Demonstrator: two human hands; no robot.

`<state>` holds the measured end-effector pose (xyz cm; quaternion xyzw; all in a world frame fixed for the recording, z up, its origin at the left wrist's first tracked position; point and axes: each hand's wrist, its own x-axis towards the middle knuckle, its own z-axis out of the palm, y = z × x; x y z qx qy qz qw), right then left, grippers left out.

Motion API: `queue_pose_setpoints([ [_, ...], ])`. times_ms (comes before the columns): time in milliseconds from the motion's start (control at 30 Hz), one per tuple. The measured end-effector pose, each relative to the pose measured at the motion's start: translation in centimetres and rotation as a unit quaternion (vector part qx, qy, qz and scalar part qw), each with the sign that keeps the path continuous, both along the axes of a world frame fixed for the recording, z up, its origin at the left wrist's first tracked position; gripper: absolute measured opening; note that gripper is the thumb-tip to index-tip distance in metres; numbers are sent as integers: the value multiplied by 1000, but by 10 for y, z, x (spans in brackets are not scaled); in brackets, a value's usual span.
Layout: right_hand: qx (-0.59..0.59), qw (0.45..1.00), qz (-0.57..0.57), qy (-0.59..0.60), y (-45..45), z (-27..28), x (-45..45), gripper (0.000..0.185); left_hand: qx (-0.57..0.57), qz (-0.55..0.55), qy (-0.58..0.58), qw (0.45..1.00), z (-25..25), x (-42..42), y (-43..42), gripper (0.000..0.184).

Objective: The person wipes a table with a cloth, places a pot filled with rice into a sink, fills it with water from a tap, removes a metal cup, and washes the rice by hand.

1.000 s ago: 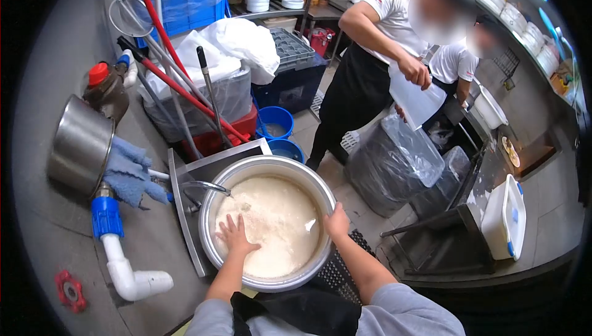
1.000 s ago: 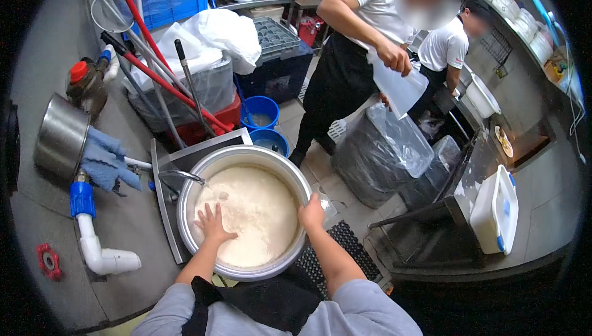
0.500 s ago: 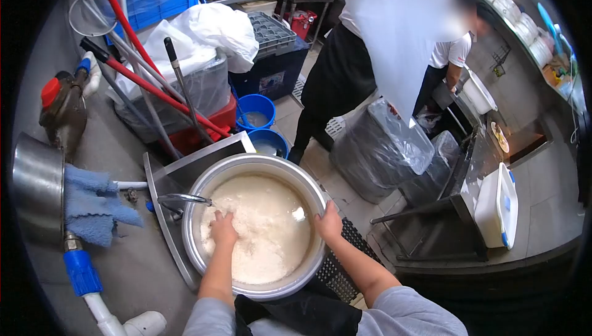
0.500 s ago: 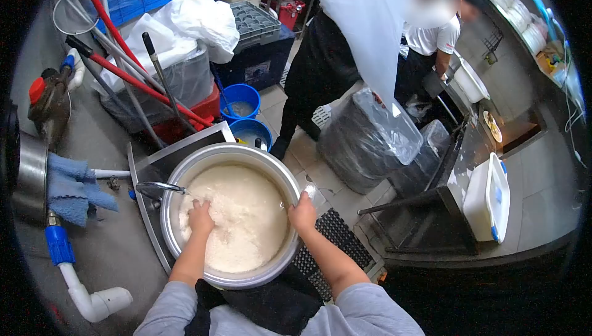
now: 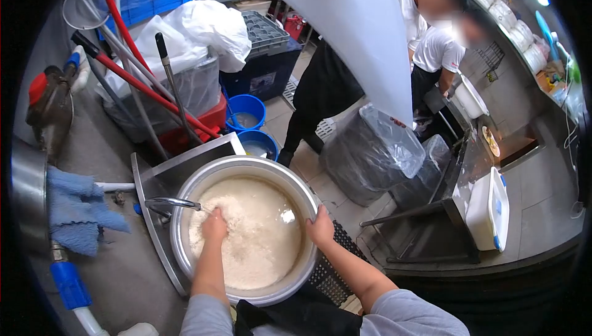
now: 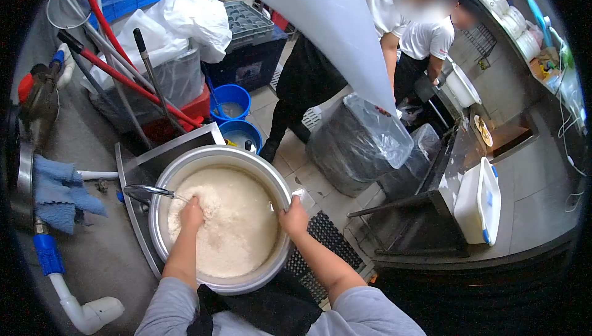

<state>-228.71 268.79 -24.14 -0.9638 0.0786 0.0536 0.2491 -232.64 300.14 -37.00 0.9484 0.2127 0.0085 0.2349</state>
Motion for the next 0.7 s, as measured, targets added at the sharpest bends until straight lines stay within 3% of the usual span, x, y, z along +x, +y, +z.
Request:
queue_pose_setpoints([
  [100,2,1000,-1,8,-3,-1,0,41,-94,6,119,988,20,8,-3,29],
  [200,17,1000,-6,15,-4,1,2,42,21,-128,-10,992,-5,-16,-19,46],
  [267,29,1000,-9,-2,-5,-6,1,46,-100,-104,10,989,21,-36,-51,71],
  [367,40,999,-9,-1,-7,-7,2,46,22,-142,57,988,74,-54,-92,92],
  [467,39,999,-9,11,-7,-6,4,48,34,-196,85,976,72,-52,-98,97],
  [567,38,999,-15,26,-6,-2,4,50,26,-179,100,978,75,-32,-83,93],
  [667,37,999,-21,21,-8,-7,3,52,66,-184,66,979,80,-10,-60,86],
  [700,34,999,-24,25,-8,-7,4,53,125,-180,63,974,69,-2,-50,80],
])
